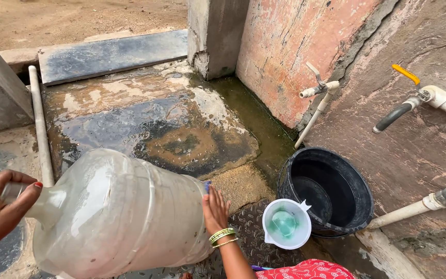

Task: The recorder cleans a large plastic water jug using a blue sponge and a toothbrush at an outdoor tap.

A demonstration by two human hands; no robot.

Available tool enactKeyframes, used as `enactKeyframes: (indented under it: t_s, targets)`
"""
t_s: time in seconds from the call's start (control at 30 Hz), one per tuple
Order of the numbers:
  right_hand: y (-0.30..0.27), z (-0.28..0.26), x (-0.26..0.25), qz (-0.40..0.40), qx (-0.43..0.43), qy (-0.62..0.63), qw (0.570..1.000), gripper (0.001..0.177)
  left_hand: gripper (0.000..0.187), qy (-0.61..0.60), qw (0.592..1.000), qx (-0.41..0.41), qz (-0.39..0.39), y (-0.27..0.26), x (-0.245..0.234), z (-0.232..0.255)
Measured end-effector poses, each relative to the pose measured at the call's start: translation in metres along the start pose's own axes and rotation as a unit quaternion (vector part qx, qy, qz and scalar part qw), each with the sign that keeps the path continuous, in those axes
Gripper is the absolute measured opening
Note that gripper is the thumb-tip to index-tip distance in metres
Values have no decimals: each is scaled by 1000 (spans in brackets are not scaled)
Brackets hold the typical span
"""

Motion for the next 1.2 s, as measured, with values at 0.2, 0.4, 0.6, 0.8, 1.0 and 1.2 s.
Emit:
enactKeyframes:
  t_s: [0.2,0.4,0.6,0.8,1.0,1.2]
  targets:
    - [-59,121,46,214,270,498,796,112,33,28,998,-29,52,-19,-8,46]
    - [-80,103,51,160,367,684,610,144,34,20,996,-39,82,-22,-6,44]
    - [-75,102,47,272,331,685,589,144,40,-78,994,-37,62,15,19,-7]
    - [-70,1,38,185,226,428,855,117,39,-43,998,-6,48,66,38,-70]
    - [-68,-85,-16,51,90,58,993,99,33,5,1000,-20,-18,33,27,-20]
    - [-54,15,21,116,203,24,972,105,59,12,991,128,38,-2,4,33]
Point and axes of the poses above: each hand's wrist, its own y-axis towards the middle knuckle, its own x-axis out of the palm, z = x × y, the point moved 3 cm from there along y, towards the middle knuckle, and after that the axes turned 15 degrees about -x, right-handed, at the moved point
